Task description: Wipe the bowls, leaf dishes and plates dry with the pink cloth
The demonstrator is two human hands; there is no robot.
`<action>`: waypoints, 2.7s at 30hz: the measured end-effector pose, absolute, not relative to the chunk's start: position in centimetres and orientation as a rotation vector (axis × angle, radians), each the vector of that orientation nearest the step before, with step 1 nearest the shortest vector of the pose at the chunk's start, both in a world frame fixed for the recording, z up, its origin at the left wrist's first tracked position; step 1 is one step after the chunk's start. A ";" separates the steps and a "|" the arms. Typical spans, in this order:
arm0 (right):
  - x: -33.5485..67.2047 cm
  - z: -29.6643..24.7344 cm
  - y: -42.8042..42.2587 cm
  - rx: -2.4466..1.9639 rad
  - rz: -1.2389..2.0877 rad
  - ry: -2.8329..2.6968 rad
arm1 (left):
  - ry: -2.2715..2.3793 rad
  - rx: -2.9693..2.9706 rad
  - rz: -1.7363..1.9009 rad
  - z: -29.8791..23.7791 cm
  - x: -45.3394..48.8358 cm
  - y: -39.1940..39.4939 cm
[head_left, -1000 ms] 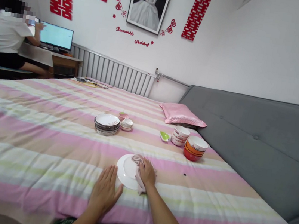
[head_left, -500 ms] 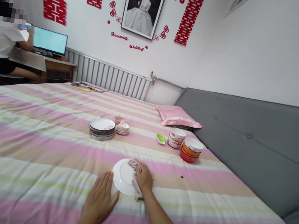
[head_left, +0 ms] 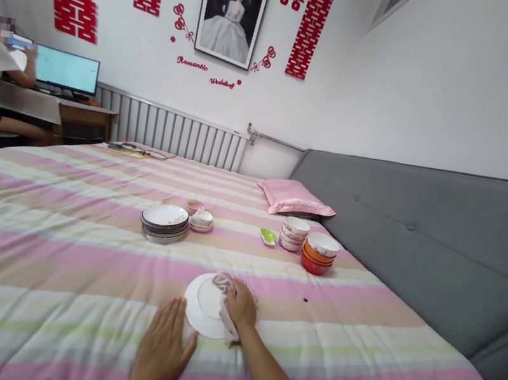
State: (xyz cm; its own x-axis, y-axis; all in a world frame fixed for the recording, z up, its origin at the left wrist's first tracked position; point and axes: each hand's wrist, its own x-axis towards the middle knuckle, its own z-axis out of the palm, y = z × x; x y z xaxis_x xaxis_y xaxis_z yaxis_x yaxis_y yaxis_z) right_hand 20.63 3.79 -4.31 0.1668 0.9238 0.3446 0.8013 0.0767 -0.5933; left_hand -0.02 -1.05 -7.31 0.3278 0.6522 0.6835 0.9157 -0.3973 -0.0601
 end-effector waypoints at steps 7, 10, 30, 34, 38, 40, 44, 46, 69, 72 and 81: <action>20.7 -4.4 3.8 -1.735 0.214 -1.645 | -1.378 -2.151 -0.838 -7.4 0.0 -1.0; 20.7 -4.5 3.9 -1.732 0.213 -1.638 | -1.372 -2.145 -0.836 -7.5 0.1 -0.9; 20.6 -4.5 3.8 -1.721 0.216 -1.620 | -1.312 -2.095 -0.815 -7.5 0.0 -0.8; 20.5 -4.5 3.8 -1.722 0.216 -1.615 | -1.316 -2.099 -0.817 -7.6 -0.1 -0.8; 20.5 -4.4 3.7 -1.724 0.212 -1.610 | -1.313 -2.106 -0.833 -7.7 -0.1 -0.8; 20.5 -4.4 3.7 -1.720 0.210 -1.613 | -1.314 -2.106 -0.840 -7.7 -0.1 -0.8; 20.5 -4.3 3.6 -1.717 0.208 -1.615 | -1.308 -2.096 -0.842 -7.6 -0.1 -0.9; 20.5 -4.3 3.6 -1.717 0.210 -1.617 | -1.300 -2.098 -0.837 -7.6 -0.1 -0.9; 20.3 -3.8 3.2 -1.718 0.211 -1.624 | -1.416 -2.177 -0.847 -7.5 -0.1 -1.3; 20.3 -3.8 3.2 -1.713 0.212 -1.635 | -1.418 -2.178 -0.858 -7.4 -0.1 -1.4; 20.3 -4.0 3.3 -1.721 0.215 -1.626 | -1.415 -2.165 -0.867 -7.4 -0.1 -1.4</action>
